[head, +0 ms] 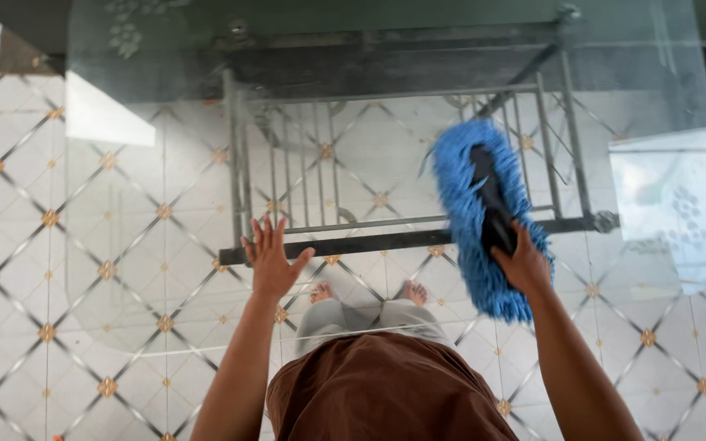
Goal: The person uses a blue duster to wipe the surface of a glass table. They move the duster back and forth across the glass top, cleaning different sections of the table.
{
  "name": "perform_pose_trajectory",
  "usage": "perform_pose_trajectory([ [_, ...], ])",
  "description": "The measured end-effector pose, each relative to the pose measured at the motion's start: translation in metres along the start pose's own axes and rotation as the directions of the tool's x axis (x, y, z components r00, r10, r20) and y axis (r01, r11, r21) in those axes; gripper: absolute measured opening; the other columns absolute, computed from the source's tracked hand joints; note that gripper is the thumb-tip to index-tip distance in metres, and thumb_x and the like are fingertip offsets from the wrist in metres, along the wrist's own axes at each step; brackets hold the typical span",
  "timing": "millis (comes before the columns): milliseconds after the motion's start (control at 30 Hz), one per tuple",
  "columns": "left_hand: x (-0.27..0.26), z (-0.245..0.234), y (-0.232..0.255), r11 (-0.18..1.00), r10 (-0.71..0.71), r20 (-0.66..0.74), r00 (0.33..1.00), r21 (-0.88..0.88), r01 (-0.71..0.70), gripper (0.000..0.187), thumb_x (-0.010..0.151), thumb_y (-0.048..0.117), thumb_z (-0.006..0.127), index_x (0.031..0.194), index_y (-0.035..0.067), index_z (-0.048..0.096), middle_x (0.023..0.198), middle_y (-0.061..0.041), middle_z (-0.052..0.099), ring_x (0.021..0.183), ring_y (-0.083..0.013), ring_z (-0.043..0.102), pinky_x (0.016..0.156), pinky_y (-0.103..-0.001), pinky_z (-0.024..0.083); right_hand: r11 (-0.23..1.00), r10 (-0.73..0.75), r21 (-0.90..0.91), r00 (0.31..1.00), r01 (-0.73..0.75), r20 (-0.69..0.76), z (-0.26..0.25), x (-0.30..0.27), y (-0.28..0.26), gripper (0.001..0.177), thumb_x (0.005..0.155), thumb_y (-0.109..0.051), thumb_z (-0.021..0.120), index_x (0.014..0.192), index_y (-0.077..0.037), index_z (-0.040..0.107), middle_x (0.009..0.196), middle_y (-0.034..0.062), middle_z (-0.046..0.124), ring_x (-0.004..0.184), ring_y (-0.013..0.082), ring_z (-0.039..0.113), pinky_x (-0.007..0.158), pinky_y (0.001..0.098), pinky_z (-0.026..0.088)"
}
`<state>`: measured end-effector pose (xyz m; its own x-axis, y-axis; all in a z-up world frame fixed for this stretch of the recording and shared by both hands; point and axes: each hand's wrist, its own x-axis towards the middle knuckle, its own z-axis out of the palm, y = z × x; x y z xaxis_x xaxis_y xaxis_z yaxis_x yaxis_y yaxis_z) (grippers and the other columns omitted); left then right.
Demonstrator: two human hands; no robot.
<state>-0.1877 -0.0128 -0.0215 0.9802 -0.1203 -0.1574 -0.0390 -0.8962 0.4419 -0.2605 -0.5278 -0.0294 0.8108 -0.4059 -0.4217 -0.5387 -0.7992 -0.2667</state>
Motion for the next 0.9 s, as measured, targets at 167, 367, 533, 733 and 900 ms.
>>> perform_pose_trajectory([
  [167, 0.007, 0.032, 0.076, 0.994, 0.095, 0.146, 0.985, -0.058, -0.087, 0.099, 0.086, 0.075, 0.056, 0.160, 0.016, 0.028, 0.169, -0.019, 0.011, 0.158, -0.0371, -0.006, 0.124, -0.056, -0.008, 0.994, 0.007, 0.109, 0.971, 0.020, -0.240, 0.018, 0.062, 0.006, 0.086, 0.087, -0.040, 0.075, 0.157, -0.013, 0.034, 0.145, 0.0201, 0.056, 0.117, 0.0445, 0.062, 0.093, 0.0529, 0.051],
  [367, 0.033, 0.054, 0.119, 0.985, 0.172, 0.162, 0.972, -0.033, -0.169, 0.093, 0.091, 0.071, 0.052, 0.161, 0.015, 0.027, 0.171, -0.022, 0.012, 0.159, -0.0383, -0.002, 0.125, -0.056, -0.005, 0.920, -0.392, -0.063, 0.902, 0.387, -0.179, 0.033, -0.003, -0.020, 0.081, 0.087, -0.041, 0.072, 0.154, -0.016, 0.035, 0.156, 0.0128, 0.045, 0.141, 0.0349, 0.046, 0.112, 0.0528, 0.036],
  [533, 0.058, 0.074, 0.143, 0.994, 0.113, 0.120, 0.986, -0.021, -0.112, 0.095, 0.091, 0.069, 0.055, 0.162, 0.015, 0.023, 0.170, -0.023, 0.012, 0.158, -0.0393, -0.002, 0.124, -0.057, -0.004, 0.920, -0.387, 0.057, 0.921, 0.389, -0.030, 0.016, -0.068, 0.041, 0.075, 0.089, -0.041, 0.070, 0.154, -0.023, 0.037, 0.160, 0.0053, 0.045, 0.149, 0.0299, 0.040, 0.118, 0.0496, 0.032],
  [733, 0.073, 0.106, 0.162, 0.987, -0.054, 0.242, 0.969, 0.161, 0.015, 0.122, 0.073, 0.073, 0.071, 0.163, 0.018, 0.009, 0.168, -0.023, -0.010, 0.154, -0.0377, -0.017, 0.117, -0.062, -0.012, 0.992, 0.016, 0.127, 0.981, 0.009, -0.194, -0.004, -0.030, 0.180, 0.080, 0.085, -0.042, 0.075, 0.155, -0.027, 0.040, 0.151, 0.0187, 0.052, 0.121, 0.0474, 0.060, 0.101, 0.0519, 0.051],
  [900, 0.068, 0.106, 0.162, 0.997, -0.050, 0.196, 0.979, 0.065, 0.038, 0.124, 0.069, 0.071, 0.076, 0.163, 0.020, 0.013, 0.170, -0.020, -0.011, 0.156, -0.0372, -0.019, 0.119, -0.062, -0.015, 0.928, 0.348, 0.223, 0.907, -0.298, -0.236, -0.054, 0.053, 0.274, 0.079, 0.087, -0.042, 0.075, 0.156, -0.024, 0.041, 0.131, 0.0200, 0.067, 0.113, 0.0431, 0.065, 0.094, 0.0520, 0.053],
])
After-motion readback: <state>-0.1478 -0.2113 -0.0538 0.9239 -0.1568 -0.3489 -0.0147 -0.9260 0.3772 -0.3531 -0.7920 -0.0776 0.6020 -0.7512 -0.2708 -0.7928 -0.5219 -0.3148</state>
